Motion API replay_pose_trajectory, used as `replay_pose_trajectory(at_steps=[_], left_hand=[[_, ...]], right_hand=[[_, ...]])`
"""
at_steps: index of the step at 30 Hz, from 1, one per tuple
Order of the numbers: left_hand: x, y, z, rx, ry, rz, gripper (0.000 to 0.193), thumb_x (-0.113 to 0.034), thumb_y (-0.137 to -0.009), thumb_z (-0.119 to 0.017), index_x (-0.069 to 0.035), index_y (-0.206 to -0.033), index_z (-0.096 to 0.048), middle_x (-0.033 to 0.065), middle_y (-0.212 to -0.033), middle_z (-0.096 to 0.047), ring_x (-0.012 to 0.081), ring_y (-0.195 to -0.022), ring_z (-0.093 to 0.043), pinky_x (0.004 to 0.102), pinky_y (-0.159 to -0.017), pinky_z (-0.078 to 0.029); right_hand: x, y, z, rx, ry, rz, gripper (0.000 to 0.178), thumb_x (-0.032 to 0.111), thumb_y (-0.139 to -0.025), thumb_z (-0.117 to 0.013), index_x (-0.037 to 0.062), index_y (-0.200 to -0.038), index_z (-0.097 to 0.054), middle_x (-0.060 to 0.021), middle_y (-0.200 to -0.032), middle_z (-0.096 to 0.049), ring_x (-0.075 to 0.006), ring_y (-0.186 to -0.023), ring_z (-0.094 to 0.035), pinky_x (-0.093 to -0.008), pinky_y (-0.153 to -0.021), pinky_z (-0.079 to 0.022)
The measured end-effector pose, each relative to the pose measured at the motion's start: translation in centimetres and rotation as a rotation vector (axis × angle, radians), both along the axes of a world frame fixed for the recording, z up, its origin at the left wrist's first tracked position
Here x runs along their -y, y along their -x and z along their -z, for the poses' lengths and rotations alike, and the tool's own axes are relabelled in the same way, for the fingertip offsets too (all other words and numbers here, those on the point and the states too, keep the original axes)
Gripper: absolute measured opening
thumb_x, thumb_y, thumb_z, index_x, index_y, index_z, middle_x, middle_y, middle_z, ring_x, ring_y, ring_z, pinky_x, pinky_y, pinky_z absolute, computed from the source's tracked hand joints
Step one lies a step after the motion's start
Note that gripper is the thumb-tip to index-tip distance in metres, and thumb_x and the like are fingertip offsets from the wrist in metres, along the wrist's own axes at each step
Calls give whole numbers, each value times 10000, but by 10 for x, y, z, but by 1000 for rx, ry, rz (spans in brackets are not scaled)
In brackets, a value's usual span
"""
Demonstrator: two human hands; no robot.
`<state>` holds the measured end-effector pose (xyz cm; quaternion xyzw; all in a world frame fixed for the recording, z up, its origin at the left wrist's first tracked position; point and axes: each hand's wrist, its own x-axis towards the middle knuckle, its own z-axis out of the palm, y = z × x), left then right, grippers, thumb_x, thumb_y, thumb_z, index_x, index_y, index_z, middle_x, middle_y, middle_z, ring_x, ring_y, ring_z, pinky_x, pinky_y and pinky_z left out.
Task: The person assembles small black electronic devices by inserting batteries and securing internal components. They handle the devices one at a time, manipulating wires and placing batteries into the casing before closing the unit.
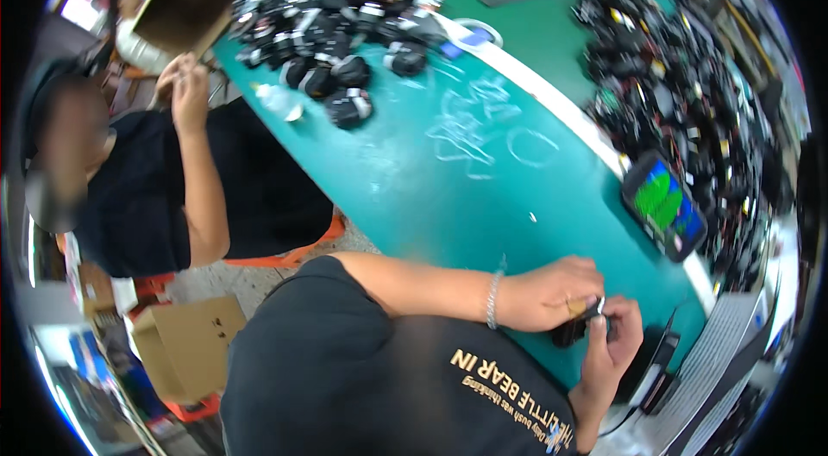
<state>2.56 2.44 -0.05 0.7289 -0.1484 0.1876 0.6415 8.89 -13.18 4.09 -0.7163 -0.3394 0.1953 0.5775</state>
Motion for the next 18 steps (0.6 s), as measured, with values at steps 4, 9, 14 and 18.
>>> replay_pose_trajectory(at_steps=[4, 9, 14, 18], left_hand=[[5, 4, 3, 33, 42, -80, 211, -167, -932, -399, -45, -777, -476, 92, -775, -457, 275, -785, -429, 383, -765, -340], [8, 1, 5, 48, 30, -90, 203, -164, -928, -403, -48, -789, -495, 85, -784, -475, 264, -802, -433, 379, -779, -339], [9, 2, 8, 35, 63, -120, 181, -148, -921, -411, -43, -801, -497, 86, -783, -477, 269, -805, -434, 381, -779, -344], [13, -2, 14, 43, 75, -161, 162, -136, -913, -424, -36, -803, -488, 97, -780, -477, 287, -786, -442, 386, -745, -364]], right_hand=[[-4, 0, 3, -55, -25, -32, 130, 83, -854, -566, 19, -852, -453, -19, -769, -484, -81, -651, -430, -217, -591, -350], [-2, -2, -3, -47, 33, -49, 206, 183, -891, -574, 19, -888, -450, -30, -806, -489, -82, -701, -459, -206, -630, -388], [-5, -2, 1, 0, 7, -40, 192, 167, -897, -562, 9, -911, -454, -29, -787, -505, -74, -682, -481, -190, -624, -399], [-6, 0, 0, 18, 42, -16, 178, 154, -902, -548, 3, -925, -456, -36, -790, -511, -80, -691, -498, -197, -637, -414]])
